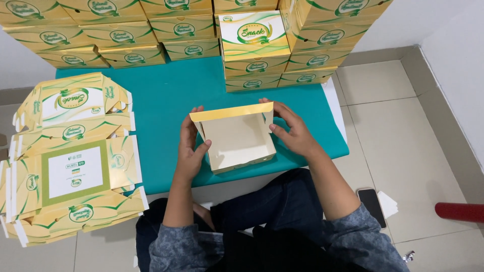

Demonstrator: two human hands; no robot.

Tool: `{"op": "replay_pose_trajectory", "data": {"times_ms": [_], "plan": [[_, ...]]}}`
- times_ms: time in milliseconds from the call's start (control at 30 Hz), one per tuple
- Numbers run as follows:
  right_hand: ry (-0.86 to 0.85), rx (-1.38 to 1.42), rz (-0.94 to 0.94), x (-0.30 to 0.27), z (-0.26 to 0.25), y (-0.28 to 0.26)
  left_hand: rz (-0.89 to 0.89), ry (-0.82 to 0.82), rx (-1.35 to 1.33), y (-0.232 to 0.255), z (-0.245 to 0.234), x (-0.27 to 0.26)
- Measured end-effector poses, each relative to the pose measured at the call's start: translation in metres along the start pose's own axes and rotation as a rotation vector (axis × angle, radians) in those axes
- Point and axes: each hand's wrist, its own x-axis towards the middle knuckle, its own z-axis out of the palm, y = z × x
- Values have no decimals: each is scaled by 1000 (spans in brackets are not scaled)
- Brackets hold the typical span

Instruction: The person folds flat cardboard pieces into small rectangular boxes. They fold the side flaps, tuck the tabs, and close the top to form finished boxes, repeating the process for multiple units.

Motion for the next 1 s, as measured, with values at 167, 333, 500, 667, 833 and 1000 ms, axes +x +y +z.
{"op": "replay_pose_trajectory", "data": {"times_ms": [167,333,500,667,833,1000], "plan": [[-5,-40,11,1,-5,1,-7,17,-7,-23,-8,-6],[4,-50,-27,2,-3,1,28,14,8,-3,-2,-1],[2,-31,-38,1,1,-7,56,15,15,-3,-2,-2],[12,-94,-34,-2,-3,3,64,13,5,-9,-5,-3],[16,-103,-62,1,1,-6,64,11,7,-6,-5,-4],[9,-116,-58,-3,1,-4,75,3,2,-7,-5,-5]]}}
